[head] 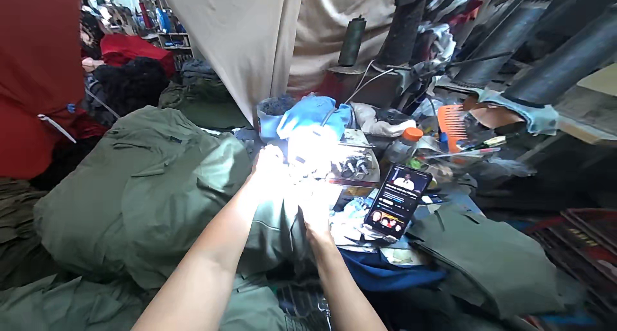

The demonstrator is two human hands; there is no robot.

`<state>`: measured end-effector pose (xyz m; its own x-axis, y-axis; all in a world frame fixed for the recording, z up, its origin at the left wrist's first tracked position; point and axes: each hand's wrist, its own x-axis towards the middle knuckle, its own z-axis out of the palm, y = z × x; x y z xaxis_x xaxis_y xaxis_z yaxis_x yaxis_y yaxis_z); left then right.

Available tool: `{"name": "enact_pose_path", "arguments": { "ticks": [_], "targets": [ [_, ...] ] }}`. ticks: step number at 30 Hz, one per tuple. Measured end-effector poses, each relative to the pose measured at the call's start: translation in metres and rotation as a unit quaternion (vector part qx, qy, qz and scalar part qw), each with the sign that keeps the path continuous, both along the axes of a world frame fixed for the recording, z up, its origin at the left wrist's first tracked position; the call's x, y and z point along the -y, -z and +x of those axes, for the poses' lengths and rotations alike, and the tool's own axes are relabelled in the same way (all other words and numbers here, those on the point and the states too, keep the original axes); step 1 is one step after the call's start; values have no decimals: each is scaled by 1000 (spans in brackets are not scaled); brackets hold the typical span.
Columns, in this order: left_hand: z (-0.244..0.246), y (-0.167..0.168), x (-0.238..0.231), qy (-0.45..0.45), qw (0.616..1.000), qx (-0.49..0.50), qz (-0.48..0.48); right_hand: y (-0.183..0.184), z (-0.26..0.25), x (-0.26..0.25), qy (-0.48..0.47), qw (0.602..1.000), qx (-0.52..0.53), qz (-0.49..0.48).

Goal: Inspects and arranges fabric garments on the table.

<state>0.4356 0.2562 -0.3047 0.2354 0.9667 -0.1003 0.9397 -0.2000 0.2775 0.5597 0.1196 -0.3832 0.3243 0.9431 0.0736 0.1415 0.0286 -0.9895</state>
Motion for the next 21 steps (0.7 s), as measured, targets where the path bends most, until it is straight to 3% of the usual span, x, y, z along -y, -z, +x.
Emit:
{"name": "enact_pose_path", "arguments": {
  "ticks": [3,6,8,9,10,12,14,16,17,19,21],
  "targets": [
    [-6,17,9,-55,983,55,164,5,0,-8,20,1000,22,-2],
    [-31,24,65,5,934,159,320,5,14,10,21,995,97,0],
    [-64,60,126,47,887,220,403,10,32,36,-32,986,160,29],
    [-84,89,159,21,872,266,410,15,41,50,-55,981,182,42],
    [-104,120,194,-38,866,327,375,21,50,63,-73,977,194,56],
    [-138,174,249,-239,824,443,258,29,62,79,-97,981,155,61],
    [-162,212,274,-425,735,513,124,29,69,81,-112,987,107,33],
    [-171,228,274,-493,640,589,11,27,70,75,-104,990,99,-1],
    [-170,230,267,-502,611,612,-27,26,69,69,-95,990,100,-13],
    [-166,221,254,-472,605,622,-156,27,67,56,-82,990,108,-30],
    [-159,203,247,-375,668,580,-277,33,68,43,-77,989,121,-33]
  ]
}}
